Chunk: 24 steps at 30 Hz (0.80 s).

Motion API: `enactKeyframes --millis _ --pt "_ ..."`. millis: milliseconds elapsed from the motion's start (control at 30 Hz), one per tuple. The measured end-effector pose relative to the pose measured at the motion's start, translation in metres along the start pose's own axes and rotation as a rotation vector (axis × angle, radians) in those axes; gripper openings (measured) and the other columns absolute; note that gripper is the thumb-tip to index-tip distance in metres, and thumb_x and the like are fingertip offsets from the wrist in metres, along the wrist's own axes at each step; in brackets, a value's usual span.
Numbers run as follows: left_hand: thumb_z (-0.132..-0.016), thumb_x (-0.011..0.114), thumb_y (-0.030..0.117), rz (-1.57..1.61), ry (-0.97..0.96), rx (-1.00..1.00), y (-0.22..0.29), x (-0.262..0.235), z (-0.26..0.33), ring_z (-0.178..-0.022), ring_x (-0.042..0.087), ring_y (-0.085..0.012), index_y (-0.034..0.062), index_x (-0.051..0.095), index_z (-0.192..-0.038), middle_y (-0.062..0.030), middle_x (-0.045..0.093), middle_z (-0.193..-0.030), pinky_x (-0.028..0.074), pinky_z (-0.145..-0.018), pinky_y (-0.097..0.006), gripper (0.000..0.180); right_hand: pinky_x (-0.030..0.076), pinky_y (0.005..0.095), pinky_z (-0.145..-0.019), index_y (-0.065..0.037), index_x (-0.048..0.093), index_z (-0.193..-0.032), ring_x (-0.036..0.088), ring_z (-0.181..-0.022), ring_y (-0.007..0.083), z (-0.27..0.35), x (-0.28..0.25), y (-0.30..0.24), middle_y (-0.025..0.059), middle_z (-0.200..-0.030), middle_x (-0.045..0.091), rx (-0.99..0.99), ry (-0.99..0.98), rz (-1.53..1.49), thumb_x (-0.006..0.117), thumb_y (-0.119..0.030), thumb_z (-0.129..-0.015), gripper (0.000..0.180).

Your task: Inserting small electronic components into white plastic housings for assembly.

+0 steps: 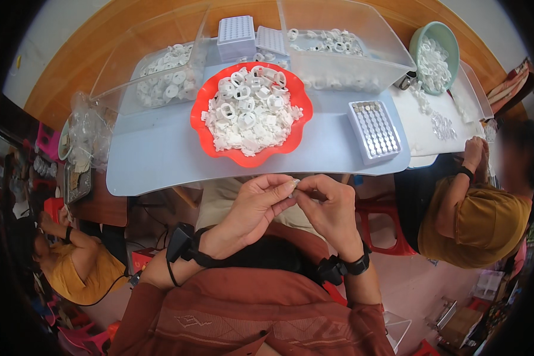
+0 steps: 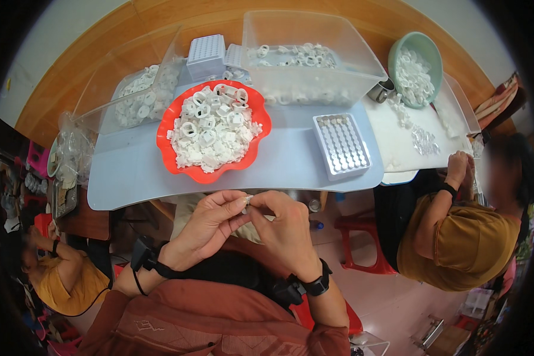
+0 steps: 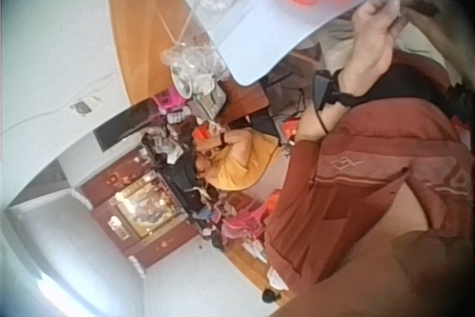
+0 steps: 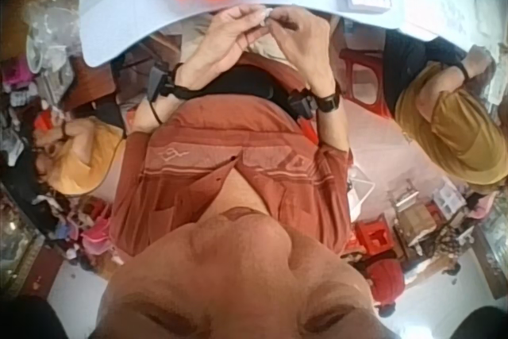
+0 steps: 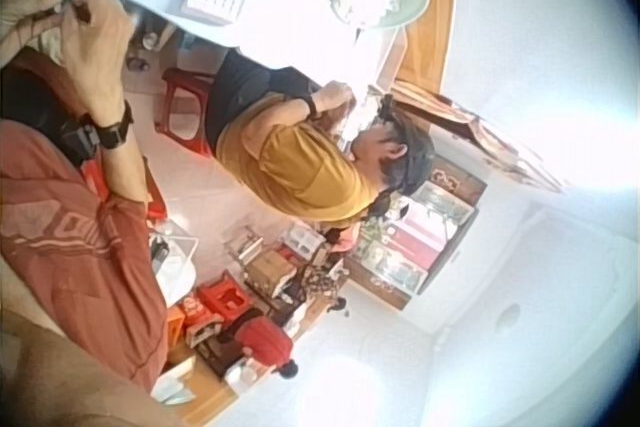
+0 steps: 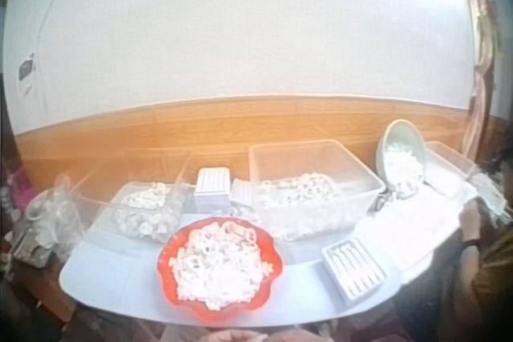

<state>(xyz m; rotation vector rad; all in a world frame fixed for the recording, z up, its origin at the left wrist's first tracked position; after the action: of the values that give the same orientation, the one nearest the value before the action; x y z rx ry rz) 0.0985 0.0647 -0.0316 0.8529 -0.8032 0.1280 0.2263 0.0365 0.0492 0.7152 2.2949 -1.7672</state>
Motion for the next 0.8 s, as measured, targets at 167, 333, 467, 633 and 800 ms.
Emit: enactKeyframes --millis 167,333,467,633,800 --pt "-0.101 0.065 0.011 -0.036 -0.019 -0.011 -0.004 0.001 -0.002 -0.104 0.066 -0.013 0.002 0.067 -0.113 -0.0051 0.068 -0.113 0.056 -0.096 -0.03 0.015 0.055 0.0294 -0.067 0.001 0.067 -0.095 0.07 -0.073 0.0154 -0.002 0.003 0.022 0.0103 -0.082 0.072 0.182 -0.081 -0.204 0.076 0.001 -0.082 0.015" --pt "-0.101 0.066 0.014 -0.064 -0.052 -0.034 -0.005 0.008 -0.002 -0.105 0.065 -0.0119 0.0013 0.066 -0.116 -0.0053 0.067 -0.115 0.055 -0.095 -0.028 0.02 0.052 0.0246 -0.064 0.001 0.066 -0.092 0.066 -0.073 0.0089 -0.004 0.006 0.044 0.004 -0.08 0.07 0.304 -0.168 -0.362 0.078 0.0 -0.083 0.015" --pt "-0.101 0.067 0.017 -0.081 -0.053 -0.054 -0.006 0.007 -0.002 -0.106 0.064 -0.0121 0.0004 0.065 -0.118 -0.0059 0.067 -0.116 0.055 -0.095 -0.027 0.024 0.049 0.0211 -0.063 0.0 0.066 -0.092 0.063 -0.071 0.0051 -0.002 0.013 0.058 0.0008 -0.08 0.068 0.388 -0.23 -0.493 0.08 -0.002 -0.083 0.017" --pt "-0.102 0.064 0.014 -0.027 -0.065 -0.089 -0.007 0.009 -0.003 -0.099 0.067 -0.012 -0.0003 0.066 -0.114 -0.0064 0.069 -0.111 0.059 -0.091 -0.027 0.018 0.049 0.0211 -0.062 0.0 0.067 -0.093 0.061 -0.069 0.005 -0.003 0.007 0.05 0.0008 -0.079 0.068 0.39 -0.247 -0.452 0.08 -0.003 -0.084 0.016" --pt "-0.102 0.064 0.014 0.026 -0.088 -0.107 -0.007 0.009 -0.003 -0.098 0.068 -0.0145 0.0002 0.066 -0.113 -0.0074 0.07 -0.109 0.059 -0.09 -0.03 0.018 0.049 0.0225 -0.061 -0.001 0.07 -0.097 0.061 -0.069 0.0058 -0.018 -0.027 0.031 0.002 -0.08 0.069 0.38 -0.244 -0.291 0.079 -0.004 -0.085 0.015"
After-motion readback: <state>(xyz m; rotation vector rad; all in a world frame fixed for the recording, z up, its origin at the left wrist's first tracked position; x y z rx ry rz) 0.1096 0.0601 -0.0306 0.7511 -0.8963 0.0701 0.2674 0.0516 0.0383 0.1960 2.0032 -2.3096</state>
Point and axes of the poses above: each hand's wrist, its own z-axis away from the middle knuckle, its own x-axis out of the palm, y = z × x, the point moved 10 cm from there along -z, towards the middle knuckle
